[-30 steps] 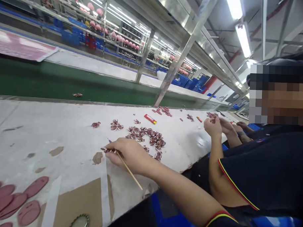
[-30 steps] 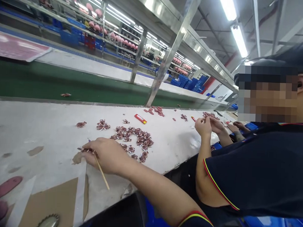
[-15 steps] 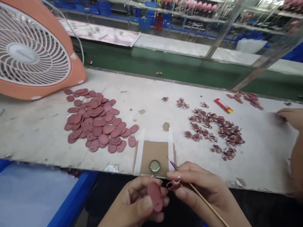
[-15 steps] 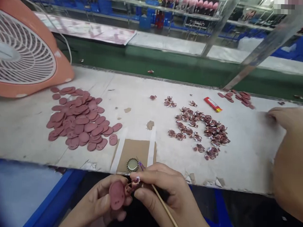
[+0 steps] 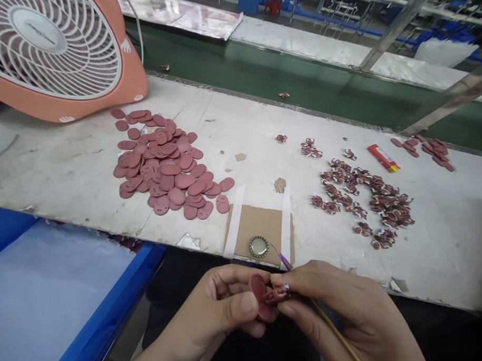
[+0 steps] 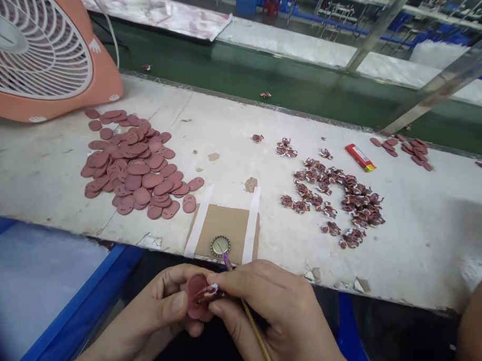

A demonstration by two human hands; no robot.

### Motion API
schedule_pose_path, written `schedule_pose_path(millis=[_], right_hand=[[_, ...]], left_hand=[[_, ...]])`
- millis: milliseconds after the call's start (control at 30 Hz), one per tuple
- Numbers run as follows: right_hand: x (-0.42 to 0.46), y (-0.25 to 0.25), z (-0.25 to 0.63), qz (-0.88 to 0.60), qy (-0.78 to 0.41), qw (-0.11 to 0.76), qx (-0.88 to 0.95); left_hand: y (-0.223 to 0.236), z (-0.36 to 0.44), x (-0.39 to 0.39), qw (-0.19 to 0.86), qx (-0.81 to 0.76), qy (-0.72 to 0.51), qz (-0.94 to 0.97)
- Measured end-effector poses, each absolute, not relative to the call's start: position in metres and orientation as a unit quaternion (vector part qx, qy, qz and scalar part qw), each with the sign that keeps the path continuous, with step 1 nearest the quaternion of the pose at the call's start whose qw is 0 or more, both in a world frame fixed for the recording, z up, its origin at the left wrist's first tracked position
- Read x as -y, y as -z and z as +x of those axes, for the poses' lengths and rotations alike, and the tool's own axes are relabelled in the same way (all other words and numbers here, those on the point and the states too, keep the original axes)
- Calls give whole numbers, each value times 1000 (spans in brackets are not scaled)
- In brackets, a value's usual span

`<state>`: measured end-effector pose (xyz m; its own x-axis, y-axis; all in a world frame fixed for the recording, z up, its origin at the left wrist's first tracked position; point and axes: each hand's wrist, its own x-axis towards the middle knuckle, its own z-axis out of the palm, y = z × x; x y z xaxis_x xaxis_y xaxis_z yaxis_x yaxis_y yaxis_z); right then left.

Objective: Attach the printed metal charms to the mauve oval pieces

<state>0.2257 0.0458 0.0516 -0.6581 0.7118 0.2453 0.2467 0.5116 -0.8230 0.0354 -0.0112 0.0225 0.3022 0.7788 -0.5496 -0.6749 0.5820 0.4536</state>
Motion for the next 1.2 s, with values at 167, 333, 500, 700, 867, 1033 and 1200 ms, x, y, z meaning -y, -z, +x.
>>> schedule_pose_path(millis=[167, 333, 500, 700, 867, 1033, 1200], right_hand=[[-47, -58, 222, -289, -380, 266, 838], [-46, -58, 223, -287, -374, 258, 843], [-46, -59, 223, -278, -356, 246, 857], [-41, -60, 223, -304, -363, 198, 858], [-42, -58, 224, -303, -362, 194, 860], [-44, -54, 224, -302, -347, 205, 864], [-42, -51, 224, -307, -347, 203, 863]], left_hand=[[-19, 37, 14, 806, -376, -454, 56], [-20, 37, 16, 804, -372, -461, 44], [-18, 38, 18, 801, -380, -462, 17], [-18, 41, 17, 793, -395, -465, 5], [-19, 42, 14, 800, -385, -461, -2], [-16, 45, 13, 805, -393, -443, -28], [-14, 47, 13, 804, -400, -439, -39]])
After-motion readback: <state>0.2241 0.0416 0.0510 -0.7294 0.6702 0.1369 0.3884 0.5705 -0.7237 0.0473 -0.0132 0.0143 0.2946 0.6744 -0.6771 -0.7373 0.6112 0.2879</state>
